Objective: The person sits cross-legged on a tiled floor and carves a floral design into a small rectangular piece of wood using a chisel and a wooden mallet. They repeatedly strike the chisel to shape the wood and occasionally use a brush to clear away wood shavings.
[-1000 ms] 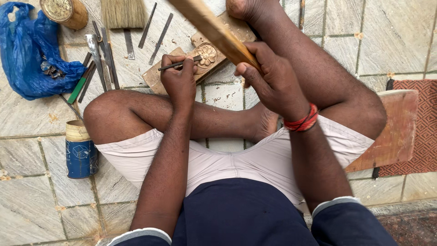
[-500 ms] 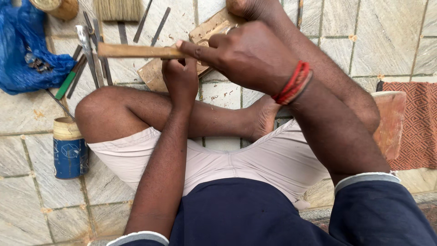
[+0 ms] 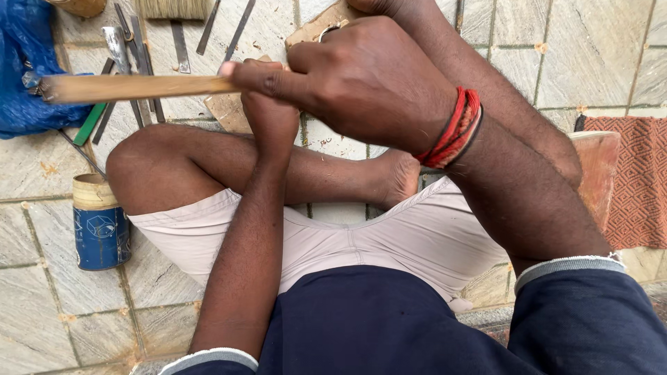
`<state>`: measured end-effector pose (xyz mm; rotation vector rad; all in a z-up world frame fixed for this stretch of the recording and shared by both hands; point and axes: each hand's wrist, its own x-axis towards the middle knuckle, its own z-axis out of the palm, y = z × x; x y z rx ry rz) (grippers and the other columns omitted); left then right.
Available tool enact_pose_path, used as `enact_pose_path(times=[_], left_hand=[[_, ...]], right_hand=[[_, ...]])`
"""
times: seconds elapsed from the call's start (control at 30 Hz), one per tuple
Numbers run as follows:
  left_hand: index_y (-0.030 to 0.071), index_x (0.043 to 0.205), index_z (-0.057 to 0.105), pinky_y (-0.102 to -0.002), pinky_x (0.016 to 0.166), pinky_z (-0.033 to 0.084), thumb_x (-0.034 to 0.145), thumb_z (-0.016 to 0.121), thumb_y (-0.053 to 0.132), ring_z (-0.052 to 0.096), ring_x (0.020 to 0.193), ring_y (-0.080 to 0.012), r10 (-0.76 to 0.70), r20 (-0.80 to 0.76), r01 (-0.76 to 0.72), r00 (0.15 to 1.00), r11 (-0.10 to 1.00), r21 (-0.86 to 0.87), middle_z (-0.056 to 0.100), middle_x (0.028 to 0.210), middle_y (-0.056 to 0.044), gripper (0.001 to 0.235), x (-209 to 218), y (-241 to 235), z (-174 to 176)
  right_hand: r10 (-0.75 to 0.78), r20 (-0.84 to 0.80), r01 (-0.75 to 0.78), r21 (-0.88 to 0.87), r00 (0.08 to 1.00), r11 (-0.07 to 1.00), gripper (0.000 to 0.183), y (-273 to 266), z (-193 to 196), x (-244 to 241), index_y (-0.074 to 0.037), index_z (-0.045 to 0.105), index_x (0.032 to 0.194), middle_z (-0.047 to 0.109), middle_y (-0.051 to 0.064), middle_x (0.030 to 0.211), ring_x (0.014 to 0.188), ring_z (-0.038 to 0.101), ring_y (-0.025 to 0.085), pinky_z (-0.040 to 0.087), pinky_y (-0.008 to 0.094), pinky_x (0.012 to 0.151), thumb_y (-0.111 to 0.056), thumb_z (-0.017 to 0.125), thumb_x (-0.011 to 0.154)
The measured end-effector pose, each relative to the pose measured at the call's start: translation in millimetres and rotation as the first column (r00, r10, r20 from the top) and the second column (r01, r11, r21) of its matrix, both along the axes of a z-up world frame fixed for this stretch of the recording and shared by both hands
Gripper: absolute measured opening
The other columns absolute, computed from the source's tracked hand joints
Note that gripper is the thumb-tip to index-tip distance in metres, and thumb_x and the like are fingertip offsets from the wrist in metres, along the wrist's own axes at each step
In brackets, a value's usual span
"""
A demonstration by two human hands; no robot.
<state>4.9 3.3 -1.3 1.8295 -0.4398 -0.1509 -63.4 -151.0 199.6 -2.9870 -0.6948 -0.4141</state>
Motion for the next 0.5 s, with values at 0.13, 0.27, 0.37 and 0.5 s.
enact_pose_path(times=[0.13, 0.27, 0.37, 0.5], left_hand=[[-0.003, 0.112, 0.054, -0.041, 0.086, 0.063, 0.107, 0.062, 0.009, 0.069, 0.097, -0.0242, -0.025, -0.036, 0.028, 0.999, 0.994, 0.108, 0.063, 0.102, -0.013, 0.015, 0.3, -2.9, -0.7], [-0.006, 0.118, 0.057, -0.042, 0.082, 0.06, 0.103, 0.065, 0.011, 0.07, 0.094, -0.0246, -0.016, 0.035, 0.006, 0.999, 0.966, 0.26, 0.065, 0.101, -0.014, 0.024, 5.3, -3.6, 0.1], [-0.006, 0.112, 0.063, -0.042, 0.081, 0.058, 0.099, 0.071, 0.014, 0.072, 0.093, -0.0247, -0.02, -0.018, 0.023, 1.0, 0.987, 0.16, 0.069, 0.097, -0.013, 0.025, 4.4, -1.5, 2.5], [-0.003, 0.108, 0.066, -0.041, 0.075, 0.058, 0.098, 0.072, 0.015, 0.072, 0.089, -0.0244, -0.082, 0.004, 0.08, 0.997, 0.984, 0.158, 0.07, 0.094, -0.011, 0.022, 14.8, -4.8, 9.6]], right_hand=[[0.007, 0.068, -0.008, 0.026, 0.998, 1.0, 0.048, 2.4, -1.2, 6.5, -0.027, 0.055, 0.159, 0.056, -0.004, 0.074, 0.054, 0.05, 0.005, 0.041, 0.025, 0.046, -0.014, 0.063, 0.114], [-0.114, -0.044, 0.106, -0.157, 0.993, 0.982, 0.05, -5.5, 2.4, 4.9, -0.03, 0.056, 0.154, 0.055, -0.005, 0.063, 0.046, 0.049, 0.005, 0.039, 0.023, 0.04, -0.017, 0.063, 0.107], [-0.052, 0.036, 0.053, -0.04, 0.998, 0.998, 0.048, -7.7, 3.1, -0.6, -0.028, 0.056, 0.155, 0.06, -0.005, 0.071, 0.053, 0.052, 0.008, 0.042, 0.026, 0.048, -0.019, 0.066, 0.108], [-0.131, 0.01, 0.131, -0.106, 0.991, 0.986, 0.049, -5.4, 9.5, 0.3, -0.027, 0.06, 0.151, 0.062, -0.006, 0.065, 0.047, 0.053, 0.006, 0.04, 0.024, 0.043, -0.019, 0.067, 0.104]])
